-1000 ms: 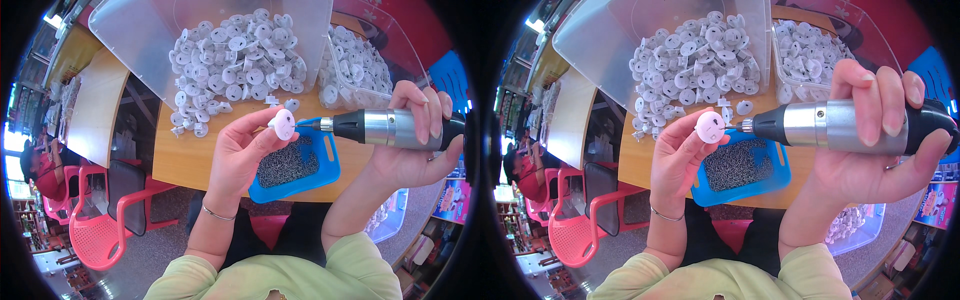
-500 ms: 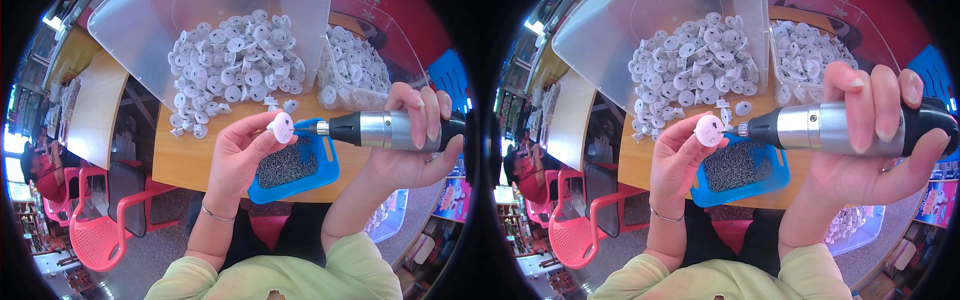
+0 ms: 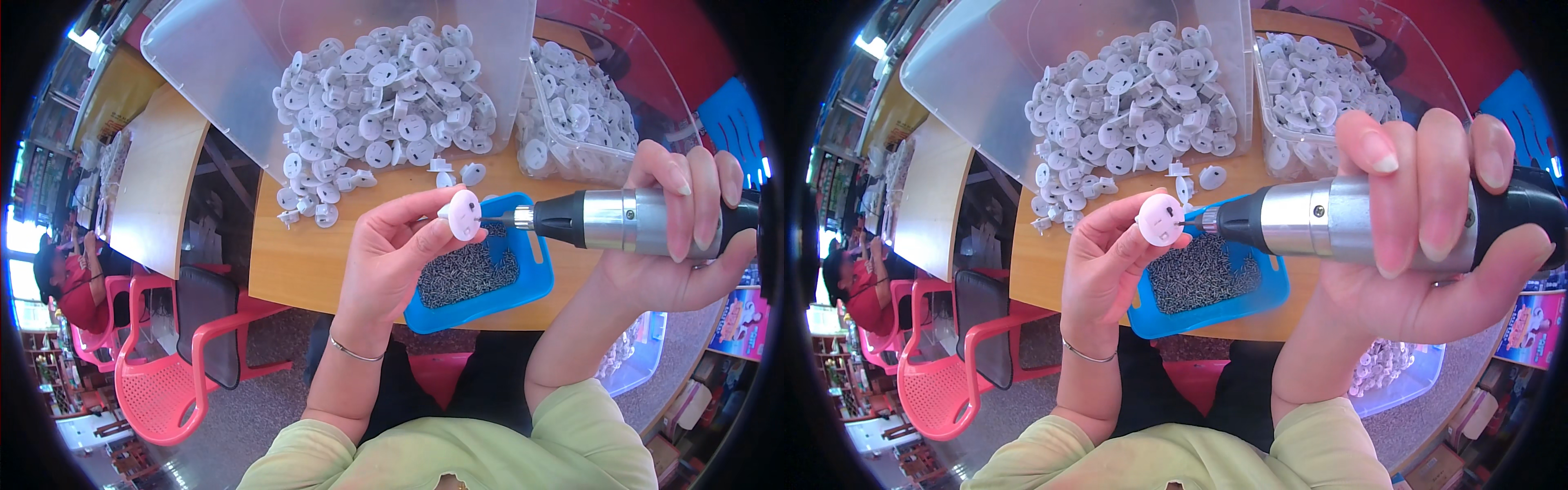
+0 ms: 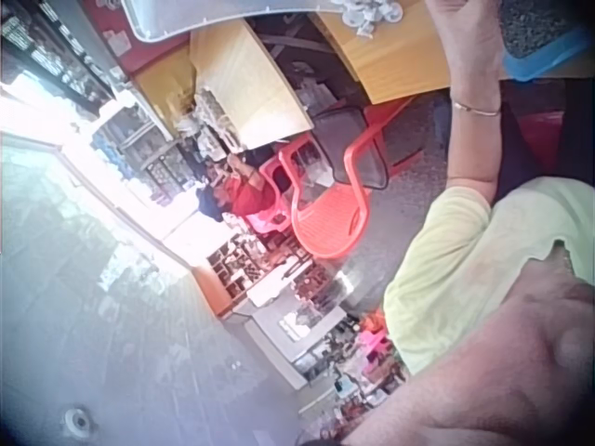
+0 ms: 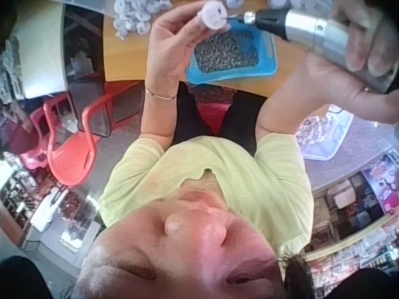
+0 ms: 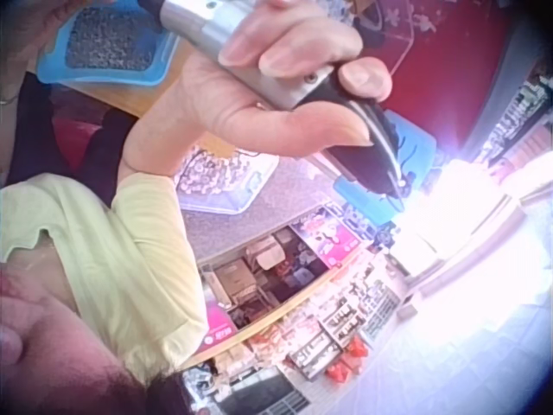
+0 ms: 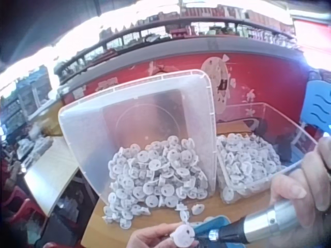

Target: Assembling small plastic components by driving screws into them using an electric screwdriver.

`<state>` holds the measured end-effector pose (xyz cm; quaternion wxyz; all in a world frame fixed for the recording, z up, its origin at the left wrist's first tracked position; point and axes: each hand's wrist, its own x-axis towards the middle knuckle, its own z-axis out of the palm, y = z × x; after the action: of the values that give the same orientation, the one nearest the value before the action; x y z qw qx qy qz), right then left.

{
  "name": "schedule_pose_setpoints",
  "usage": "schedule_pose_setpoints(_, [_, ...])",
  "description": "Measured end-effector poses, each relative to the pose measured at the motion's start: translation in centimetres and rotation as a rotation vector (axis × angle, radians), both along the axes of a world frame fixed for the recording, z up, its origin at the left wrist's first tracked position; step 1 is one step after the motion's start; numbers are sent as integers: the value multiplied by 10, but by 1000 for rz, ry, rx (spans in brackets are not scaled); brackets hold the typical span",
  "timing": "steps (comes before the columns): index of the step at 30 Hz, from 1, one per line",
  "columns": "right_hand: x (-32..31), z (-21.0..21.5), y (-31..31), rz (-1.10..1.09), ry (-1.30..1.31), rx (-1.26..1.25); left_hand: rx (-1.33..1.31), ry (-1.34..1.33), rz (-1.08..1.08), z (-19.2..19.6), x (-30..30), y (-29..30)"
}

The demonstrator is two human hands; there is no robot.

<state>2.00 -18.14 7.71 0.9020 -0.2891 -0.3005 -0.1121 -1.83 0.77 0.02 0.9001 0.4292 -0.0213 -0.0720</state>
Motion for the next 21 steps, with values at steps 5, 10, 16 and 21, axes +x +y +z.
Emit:
schedule_pose_setpoints(5, [1,-1,1,19,-5,15,2,-11,-2,0,0,0])
schedule_pose_setpoints(10, [2,-1,1,81,-29,21,-9,18,-12,0,-1,1])
schedule_pose_setpoints(16, [5,-2,-5,242,-97,143,-90,14,-74,-3,2,5])
schedule_pose_setpoints(21, [2,6,-24,291,-65,267,-79,-34,-6,1,6,1])
